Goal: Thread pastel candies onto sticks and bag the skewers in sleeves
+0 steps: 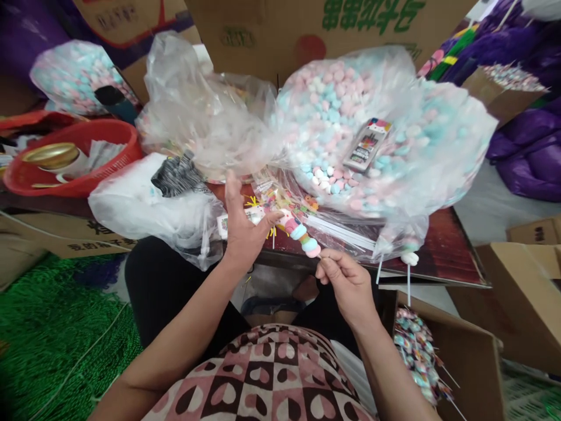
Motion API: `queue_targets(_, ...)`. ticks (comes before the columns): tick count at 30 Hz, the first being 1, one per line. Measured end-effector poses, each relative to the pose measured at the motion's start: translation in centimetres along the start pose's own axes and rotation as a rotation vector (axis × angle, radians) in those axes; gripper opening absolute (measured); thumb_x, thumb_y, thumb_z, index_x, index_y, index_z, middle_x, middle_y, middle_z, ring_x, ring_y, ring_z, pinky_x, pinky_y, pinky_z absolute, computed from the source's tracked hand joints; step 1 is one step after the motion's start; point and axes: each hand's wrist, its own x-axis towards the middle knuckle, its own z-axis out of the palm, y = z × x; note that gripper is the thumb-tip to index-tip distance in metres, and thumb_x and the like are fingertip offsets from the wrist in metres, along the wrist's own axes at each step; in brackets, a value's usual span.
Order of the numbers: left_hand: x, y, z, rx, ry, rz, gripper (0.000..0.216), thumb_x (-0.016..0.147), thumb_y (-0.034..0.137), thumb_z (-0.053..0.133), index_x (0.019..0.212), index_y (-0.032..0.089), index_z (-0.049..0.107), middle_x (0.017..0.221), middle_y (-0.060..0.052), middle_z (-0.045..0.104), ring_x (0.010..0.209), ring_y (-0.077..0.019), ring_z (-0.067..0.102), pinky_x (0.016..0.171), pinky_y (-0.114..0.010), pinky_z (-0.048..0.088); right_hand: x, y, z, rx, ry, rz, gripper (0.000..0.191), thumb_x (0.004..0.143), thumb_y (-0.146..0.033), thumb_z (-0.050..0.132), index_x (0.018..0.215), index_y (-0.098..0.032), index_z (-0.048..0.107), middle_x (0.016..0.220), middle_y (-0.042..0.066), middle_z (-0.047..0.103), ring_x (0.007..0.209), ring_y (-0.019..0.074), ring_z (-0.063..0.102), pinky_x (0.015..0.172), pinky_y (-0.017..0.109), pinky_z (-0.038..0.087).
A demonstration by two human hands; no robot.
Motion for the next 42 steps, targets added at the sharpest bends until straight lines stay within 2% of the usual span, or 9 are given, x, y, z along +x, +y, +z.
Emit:
queue_targets(4,-0.2,1.1,0.8,-0.628,-0.203,-0.381,0.064,0.082,0.056,0.064,0.137,0.028,0.048,0.136,-0.01,0.058,0.128,-0.0266,0.053,0.107,-0.044,0.043,0.2,0.4,0.9,0.014,-0.007,-0.028,0.014,0.086,-0.033,0.069,0.094,-0.022,0.072,0.062,-0.002,0.063,0.054,0.0095,0.054,0.052,0.023,0.043)
queue_targets(8,-0.8,1.8,1.5,-0.905,-0.263,-0.492,0.041,0.083,0.049,0.066,0.113,0.022,0.065,0.107,-0.006,0.071,0.11,-0.0219,0.063,0.103,-0.038,0.044,0.4,0.0,2.4,0.052,0.016,0.056,0.02,0.084,-0.038,0.07,0.092,-0.02,0.07,0.06,-0.003,0.06,0.05,0.0097,0.051,0.048,0.023,0.039)
queue_targets(13,-1.5,1.6,2.0,-0.881,-0.177,-0.503,0.035,0.083,0.051,0.065,0.097,0.019,0.064,0.1,-0.005,0.068,0.107,-0.0192,0.061,0.103,-0.036,0.043,0.4,-0.9,4.7,0.121,0.027,0.147,0.025,0.082,-0.043,0.071,0.091,-0.019,0.068,0.057,-0.004,0.056,0.047,0.0098,0.046,0.046,0.024,0.034)
queue_targets(18,-0.7,1.3,1.4,-0.924,-0.071,-0.509,0.033,0.078,0.049,0.071,0.091,0.021,0.059,0.08,0.0,0.065,0.08,-0.0154,0.062,0.083,-0.033,0.05,0.0,-0.2,4.5,0.02,-0.102,0.214,0.031,0.081,-0.043,0.071,0.102,-0.02,0.069,0.061,-0.002,0.059,0.051,0.0108,0.048,0.051,0.025,0.037)
queue_targets(21,-0.8,1.4,1.2,-0.884,-0.145,-0.504,0.032,0.079,0.049,0.07,0.09,0.02,0.061,0.079,0.0,0.065,0.069,-0.013,0.058,0.072,-0.031,0.051,-0.1,0.4,4.1,-0.042,-0.094,0.238,0.029,0.082,-0.045,0.069,0.094,-0.019,0.072,0.054,-0.003,0.054,0.049,0.0108,0.046,0.049,0.025,0.034)
queue_targets(29,-0.7,1.9,-0.4,-0.908,-0.308,-0.498,0.052,0.07,0.054,0.077,0.11,0.024,0.061,0.109,-0.006,0.065,0.102,-0.0204,0.061,0.083,-0.033,0.051,-0.2,0.6,5.1,0.097,-0.095,0.257,0.03,0.079,-0.048,0.071,0.088,-0.02,0.071,0.048,-0.005,0.05,0.044,0.0099,0.041,0.048,0.025,0.03)
queue_targets(36,0.2,2.4,0.1,-0.941,-0.199,-0.581,0.033,0.078,0.052,0.07,0.088,0.022,0.061,0.081,-0.003,0.065,0.082,-0.0187,0.064,0.067,-0.032,0.052,-1.0,0.7,5.0,0.09,-0.124,0.347,0.032,0.079,-0.05,0.071,0.087,-0.018,0.07,0.046,-0.005,0.047,0.042,0.0088,0.035,0.047,0.024,0.022)
queue_targets(39,-1.4,2.1,1.1,-0.838,-0.221,-0.672,0.036,0.079,0.055,0.067,0.082,0.02,0.06,0.082,-0.004,0.066,0.079,-0.0167,0.063,0.059,-0.026,0.047,-1.1,0.6,5.3,0.092,-0.124,0.348,0.033,0.08,-0.05,0.069,0.087,-0.018,0.068,0.044,-0.006,0.044,0.041,0.0087,0.033,0.046,0.024,0.02)
queue_targets(42,-2.5,1.5,1.3,-0.802,-0.262,-0.711,0.037,0.077,0.054,0.07,0.087,0.019,0.062,0.091,-0.006,0.069,0.092,-0.0189,0.064,0.064,-0.026,0.047,-0.9,0.4,5.3,0.102,-0.12,0.327,0.033,0.08,-0.05,0.069,0.088,-0.018,0.068,0.045,-0.007,0.043,0.041,0.0089,0.033,0.045,0.024,0.021)
